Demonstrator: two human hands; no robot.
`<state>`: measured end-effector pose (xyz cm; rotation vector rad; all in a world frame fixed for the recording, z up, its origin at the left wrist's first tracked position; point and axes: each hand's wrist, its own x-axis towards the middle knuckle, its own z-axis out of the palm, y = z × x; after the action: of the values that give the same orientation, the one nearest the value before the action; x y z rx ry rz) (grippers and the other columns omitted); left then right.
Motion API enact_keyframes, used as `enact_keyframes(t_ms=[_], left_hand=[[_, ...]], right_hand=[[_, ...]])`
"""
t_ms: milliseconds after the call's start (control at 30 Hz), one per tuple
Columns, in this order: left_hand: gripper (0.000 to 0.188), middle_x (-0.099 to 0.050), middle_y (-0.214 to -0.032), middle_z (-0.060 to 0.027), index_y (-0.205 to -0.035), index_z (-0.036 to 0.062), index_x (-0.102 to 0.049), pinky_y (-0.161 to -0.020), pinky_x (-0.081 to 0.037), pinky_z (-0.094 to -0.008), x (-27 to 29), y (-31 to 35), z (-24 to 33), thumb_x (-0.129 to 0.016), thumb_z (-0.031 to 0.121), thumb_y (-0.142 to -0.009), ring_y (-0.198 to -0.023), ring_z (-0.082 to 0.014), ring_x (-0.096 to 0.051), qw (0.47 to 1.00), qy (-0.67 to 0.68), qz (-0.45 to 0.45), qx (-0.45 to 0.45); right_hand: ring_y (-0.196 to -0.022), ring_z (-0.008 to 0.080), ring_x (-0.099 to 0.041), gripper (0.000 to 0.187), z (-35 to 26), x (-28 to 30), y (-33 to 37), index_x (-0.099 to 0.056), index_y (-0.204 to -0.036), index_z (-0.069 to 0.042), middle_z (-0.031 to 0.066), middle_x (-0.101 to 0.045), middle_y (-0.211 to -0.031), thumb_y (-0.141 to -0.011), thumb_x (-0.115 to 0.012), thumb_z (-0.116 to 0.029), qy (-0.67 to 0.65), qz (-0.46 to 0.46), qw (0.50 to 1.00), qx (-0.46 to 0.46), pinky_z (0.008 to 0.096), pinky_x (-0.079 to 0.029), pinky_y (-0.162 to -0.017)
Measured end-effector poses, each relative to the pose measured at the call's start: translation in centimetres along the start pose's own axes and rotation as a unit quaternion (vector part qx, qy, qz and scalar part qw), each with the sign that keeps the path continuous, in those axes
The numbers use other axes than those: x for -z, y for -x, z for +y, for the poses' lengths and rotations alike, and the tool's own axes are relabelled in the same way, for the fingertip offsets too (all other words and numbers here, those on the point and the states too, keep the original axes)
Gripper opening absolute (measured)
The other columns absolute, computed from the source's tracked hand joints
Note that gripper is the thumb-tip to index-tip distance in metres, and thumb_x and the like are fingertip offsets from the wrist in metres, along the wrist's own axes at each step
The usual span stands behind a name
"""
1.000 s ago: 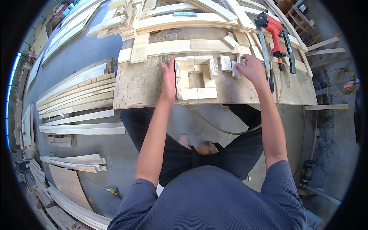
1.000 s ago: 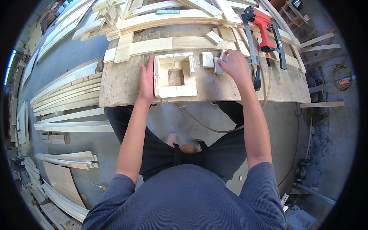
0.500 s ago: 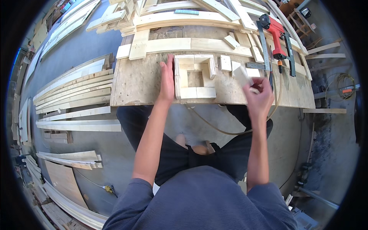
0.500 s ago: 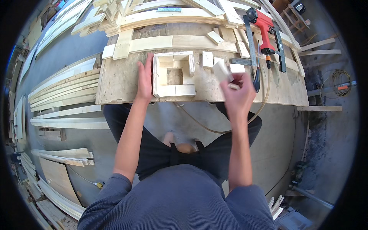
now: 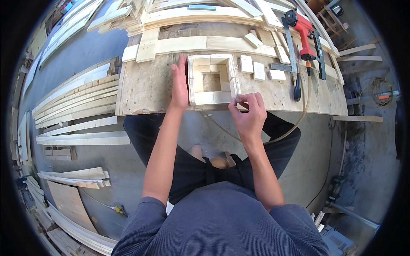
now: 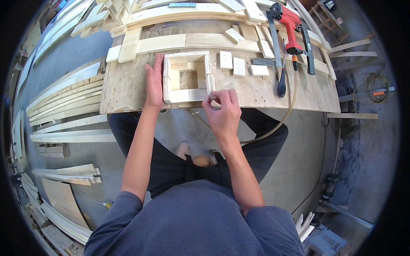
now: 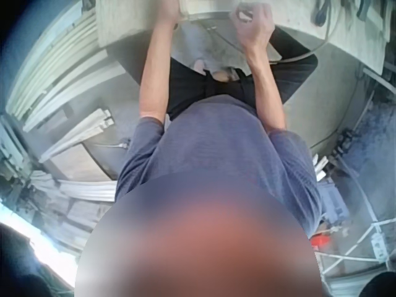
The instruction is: The person sits on the floor and arranges small rectangular wooden blocks into a square frame on a workbench. They repeatedly pick up, align, and place the blocks, occasionally adjusting their position to form a consistent structure.
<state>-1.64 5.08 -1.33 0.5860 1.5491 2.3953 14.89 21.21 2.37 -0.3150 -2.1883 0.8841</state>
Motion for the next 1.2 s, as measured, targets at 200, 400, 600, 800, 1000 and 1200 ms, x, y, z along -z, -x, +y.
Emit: enact_keyframes(t_ms=[200,400,600,800,1000,1200], left_hand=[[0.106,-0.014,-0.188,-0.0202,-0.179,-0.0035,-0.006,-0.14,-0.015,-0.0423,0.7,0.0,-1.1,-0.017,0.079,-0.114,-0.173,-0.0302,-0.018,1.0,0.004,0.017,0.0],[0.105,-0.014,-0.188,-0.02,-0.179,-0.0035,-0.007,-0.14,-0.016,-0.0423,0.6,0.1,-0.9,-0.019,0.078,-0.115,-0.173,-0.0301,-0.019,1.0,0.006,0.01,0.003],[0.105,-0.014,-0.188,-0.0205,-0.179,-0.0036,-0.007,-0.14,-0.015,-0.0425,0.0,0.2,-0.3,-0.019,0.078,-0.115,-0.173,-0.0305,-0.019,1.0,-0.001,0.012,-0.003],[0.104,-0.013,-0.189,-0.0206,-0.18,-0.0018,-0.008,-0.14,-0.014,-0.0432,0.3,0.0,-0.7,-0.017,0.079,-0.114,-0.174,-0.0309,-0.017,1.0,-0.017,0.02,-0.001],[0.104,-0.012,-0.189,-0.0202,-0.18,-0.0007,-0.008,-0.14,-0.014,-0.0438,0.3,0.1,-0.7,-0.017,0.079,-0.114,-0.174,-0.0314,-0.017,1.0,-0.014,0.019,0.0],[0.103,-0.012,-0.189,-0.0198,-0.18,-0.0008,-0.008,-0.14,-0.015,-0.044,0.2,0.1,-0.7,-0.017,0.079,-0.114,-0.173,-0.0313,-0.017,1.0,-0.006,0.018,0.0]], right_hand=[[-0.078,0.0263,-0.074,0.021,0.0,-0.7,0.2,-0.071,-0.098,-0.004,0.0106,-0.066,-0.092,-0.085,-0.087,0.001,0.001,0.002,1.0,0.008,0.0382,-0.061,-0.071],[-0.08,0.0245,-0.076,0.02,0.1,-0.5,0.1,-0.072,-0.097,0.002,0.0118,-0.069,-0.095,-0.087,-0.089,0.001,0.023,-0.004,1.0,0.017,0.0343,-0.069,-0.076],[-0.08,0.0244,-0.076,0.02,0.1,-0.5,0.1,-0.071,-0.095,0.001,0.0118,-0.069,-0.095,-0.087,-0.089,0.001,0.02,0.0,1.0,0.014,0.0341,-0.069,-0.075],[-0.081,0.0248,-0.076,0.02,0.2,-0.5,0.1,-0.071,-0.095,0.0,0.0115,-0.068,-0.095,-0.087,-0.089,0.001,0.023,0.004,0.999,0.023,0.035,-0.067,-0.074],[-0.082,0.0223,-0.077,0.019,0.2,-0.5,0.1,-0.072,-0.096,0.001,0.011,-0.069,-0.096,-0.088,-0.088,0.003,0.019,0.0,1.0,0.023,0.0329,-0.069,-0.076],[-0.082,0.0221,-0.077,0.018,0.1,-0.5,0.1,-0.072,-0.096,0.001,0.0109,-0.069,-0.097,-0.088,-0.088,0.003,0.016,-0.003,1.0,0.02,0.0329,-0.068,-0.076]])
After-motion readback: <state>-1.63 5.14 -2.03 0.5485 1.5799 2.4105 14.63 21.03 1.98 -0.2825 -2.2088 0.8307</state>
